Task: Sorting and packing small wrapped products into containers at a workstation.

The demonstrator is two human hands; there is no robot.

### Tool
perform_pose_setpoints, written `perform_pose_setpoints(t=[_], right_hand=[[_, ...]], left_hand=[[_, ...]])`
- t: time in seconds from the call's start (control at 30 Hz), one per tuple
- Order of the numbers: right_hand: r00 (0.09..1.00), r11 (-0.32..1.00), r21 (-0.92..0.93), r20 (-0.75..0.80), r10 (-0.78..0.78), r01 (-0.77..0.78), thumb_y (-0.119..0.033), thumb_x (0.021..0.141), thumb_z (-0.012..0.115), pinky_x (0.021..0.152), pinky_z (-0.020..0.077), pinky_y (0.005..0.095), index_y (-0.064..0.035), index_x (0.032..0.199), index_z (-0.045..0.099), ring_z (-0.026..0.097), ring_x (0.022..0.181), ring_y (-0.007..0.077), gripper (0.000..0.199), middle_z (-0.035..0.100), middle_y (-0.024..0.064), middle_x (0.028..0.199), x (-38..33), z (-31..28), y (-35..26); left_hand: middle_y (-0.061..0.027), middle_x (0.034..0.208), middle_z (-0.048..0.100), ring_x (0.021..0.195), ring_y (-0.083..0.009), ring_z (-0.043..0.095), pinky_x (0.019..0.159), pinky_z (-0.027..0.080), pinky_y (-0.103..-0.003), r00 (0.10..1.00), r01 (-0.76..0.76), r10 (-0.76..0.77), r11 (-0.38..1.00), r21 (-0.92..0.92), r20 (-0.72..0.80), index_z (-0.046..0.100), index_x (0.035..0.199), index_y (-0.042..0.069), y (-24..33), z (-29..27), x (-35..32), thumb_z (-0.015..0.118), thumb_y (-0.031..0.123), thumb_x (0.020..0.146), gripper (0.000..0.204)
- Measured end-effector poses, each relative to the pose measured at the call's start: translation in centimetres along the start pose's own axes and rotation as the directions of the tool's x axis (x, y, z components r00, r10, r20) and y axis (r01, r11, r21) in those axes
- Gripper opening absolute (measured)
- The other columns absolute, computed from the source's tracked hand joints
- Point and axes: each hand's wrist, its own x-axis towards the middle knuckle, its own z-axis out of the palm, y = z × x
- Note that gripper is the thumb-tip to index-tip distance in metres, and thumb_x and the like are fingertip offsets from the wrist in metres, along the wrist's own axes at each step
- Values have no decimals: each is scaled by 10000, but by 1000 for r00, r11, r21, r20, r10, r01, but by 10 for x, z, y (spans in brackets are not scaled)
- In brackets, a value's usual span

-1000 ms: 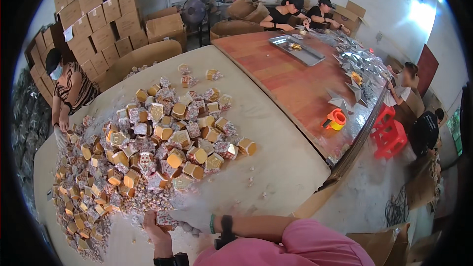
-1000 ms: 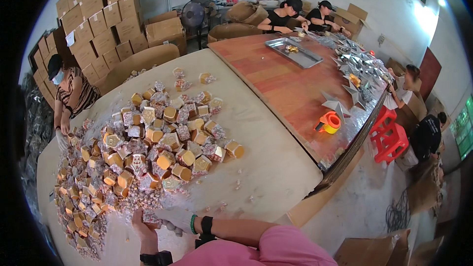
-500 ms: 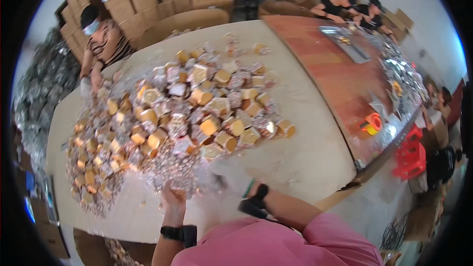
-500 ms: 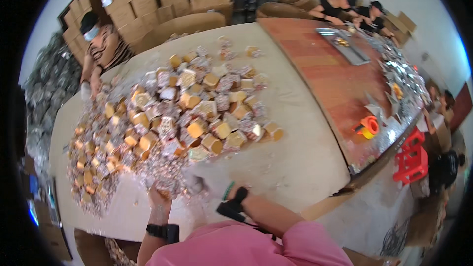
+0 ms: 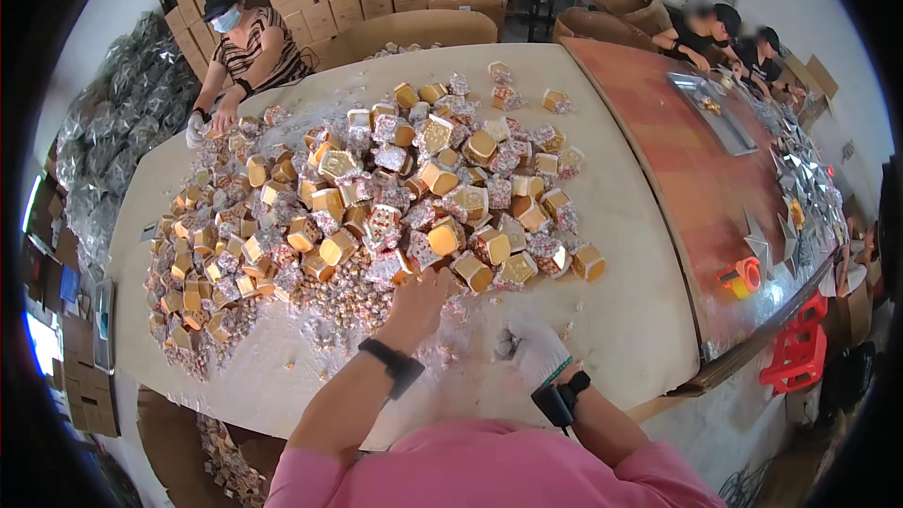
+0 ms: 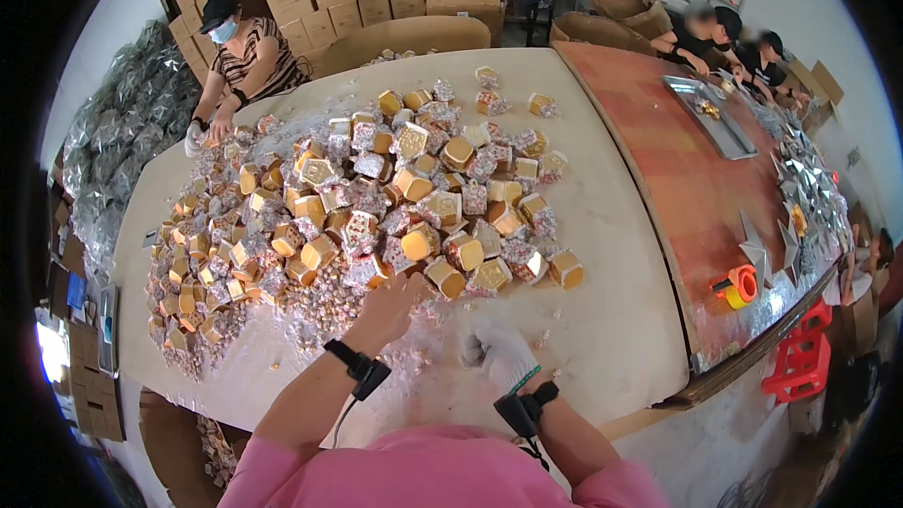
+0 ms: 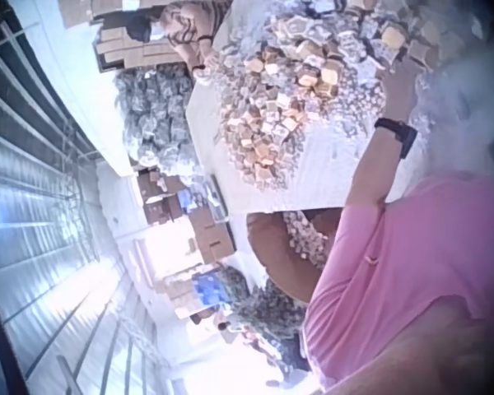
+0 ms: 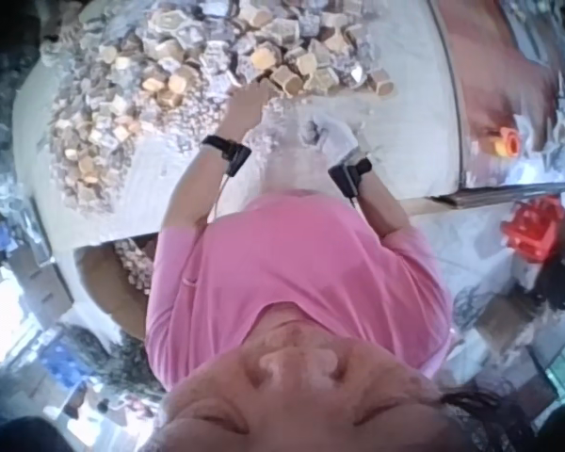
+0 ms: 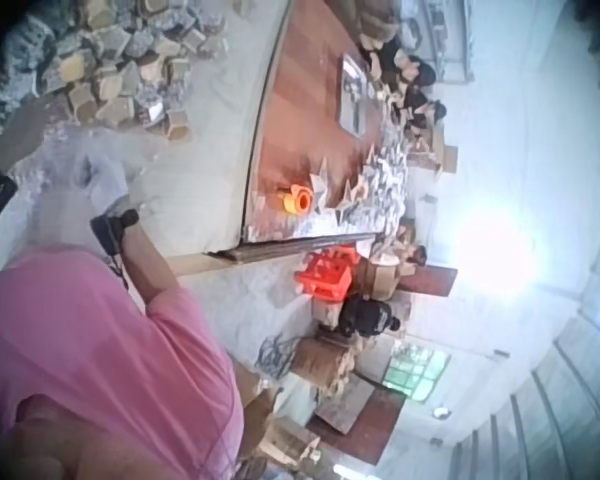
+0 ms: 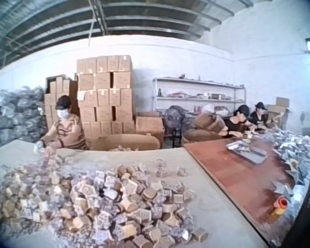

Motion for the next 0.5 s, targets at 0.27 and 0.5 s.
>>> perform_pose_setpoints(t=[0.27,0.5], right_hand=[[999,997,-77,46,8,-5,-143,885,558,714,471,380,-36,858,555,534,665,186,110,557,61,772,4,-36,17],[988,974,-171,-49,145,-151,-333,920,543,453,388,294,-106,835,564,453,454,128,243,490,7,577,16,-14,12]], left_hand=[[-121,994,553,861,-303,632,639,528,-417,991,92,-85,994,-64,108,494,1057,38,-10,23,12,570,84,783,288],[-153,1148,518,852,-377,616,682,513,-462,967,149,-105,972,-181,233,474,1129,75,10,-23,-14,607,183,793,376]])
